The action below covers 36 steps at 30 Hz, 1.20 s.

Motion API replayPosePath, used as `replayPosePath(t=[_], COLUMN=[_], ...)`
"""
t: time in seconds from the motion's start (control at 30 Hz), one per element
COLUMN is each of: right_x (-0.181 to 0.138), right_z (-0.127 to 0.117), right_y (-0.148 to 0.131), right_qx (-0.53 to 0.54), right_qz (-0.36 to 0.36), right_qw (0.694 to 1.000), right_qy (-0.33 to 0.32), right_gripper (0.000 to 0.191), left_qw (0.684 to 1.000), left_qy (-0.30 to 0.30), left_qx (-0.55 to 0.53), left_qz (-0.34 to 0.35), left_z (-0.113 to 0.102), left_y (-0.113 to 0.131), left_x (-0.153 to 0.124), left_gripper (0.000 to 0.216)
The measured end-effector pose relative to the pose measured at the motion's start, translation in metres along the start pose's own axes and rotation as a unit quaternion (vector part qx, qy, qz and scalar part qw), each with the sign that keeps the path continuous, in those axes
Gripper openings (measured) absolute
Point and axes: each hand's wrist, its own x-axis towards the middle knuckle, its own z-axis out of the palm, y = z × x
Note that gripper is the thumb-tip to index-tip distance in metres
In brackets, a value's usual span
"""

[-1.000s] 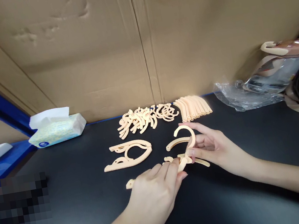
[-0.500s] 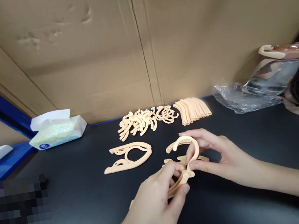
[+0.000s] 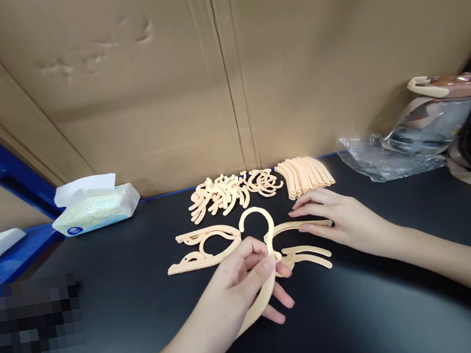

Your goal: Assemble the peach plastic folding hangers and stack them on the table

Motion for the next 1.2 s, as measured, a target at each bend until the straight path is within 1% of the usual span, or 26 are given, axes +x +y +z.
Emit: replayPosePath(t=[0.07, 0.17, 0.37, 0.5, 0.57, 0.67, 0.73, 0.87, 0.97, 1.07, 1.2], right_x=[0.001, 0.001, -0.002, -0.006, -0.008, -0.011, -0.012, -0.011, -0.009, -0.010, -0.014], right_z=[0.004, 0.007, 0.003, -0.001, -0.001, -0.002, -0.003, -0.004, -0.001, 0.000, -0.001], right_y=[0.005, 0.006, -0.005, -0.015, -0.019, -0.023, -0.024, -0.027, -0.032, -0.036, -0.036], right_qx=[-0.028, -0.051, -0.032, -0.043, -0.050, -0.051, -0.044, -0.048, -0.066, -0.063, -0.052], right_qz=[-0.003, -0.003, -0.015, -0.039, -0.045, -0.044, -0.055, -0.125, -0.150, -0.146, -0.117], right_qw=[0.999, 0.998, 0.998, 0.995, 0.995, 0.997, 0.997, 0.991, 0.986, 0.986, 0.990], right_qy=[-0.017, -0.040, -0.055, -0.081, -0.076, -0.037, -0.015, -0.025, -0.032, -0.040, -0.057], right_gripper=[0.024, 0.026, 0.033, 0.040, 0.038, 0.028, 0.026, 0.032, 0.032, 0.030, 0.028], left_qw=[1.000, 0.999, 0.996, 0.993, 0.992, 0.991, 0.990, 0.991, 0.992, 0.994, 0.997], left_qy=[0.013, 0.029, 0.073, 0.092, 0.102, 0.125, 0.137, 0.130, 0.116, 0.106, 0.072], left_qx=[-0.010, -0.012, -0.041, -0.061, -0.060, -0.040, -0.030, -0.042, -0.043, -0.030, -0.023], left_qz=[0.001, 0.009, 0.025, 0.039, 0.033, 0.017, 0.013, 0.004, -0.009, -0.019, -0.032], left_z=[-0.003, -0.005, -0.008, -0.011, -0.011, -0.008, -0.006, -0.007, -0.009, -0.009, -0.006], left_y=[0.001, 0.003, 0.003, 0.000, 0.001, 0.005, 0.007, 0.006, 0.003, 0.003, 0.005], left_x=[0.001, 0.002, 0.004, 0.007, 0.007, 0.005, 0.003, 0.002, 0.003, 0.003, 0.000], left_gripper=[0.022, 0.019, 0.015, 0.021, 0.023, 0.022, 0.022, 0.026, 0.035, 0.040, 0.038])
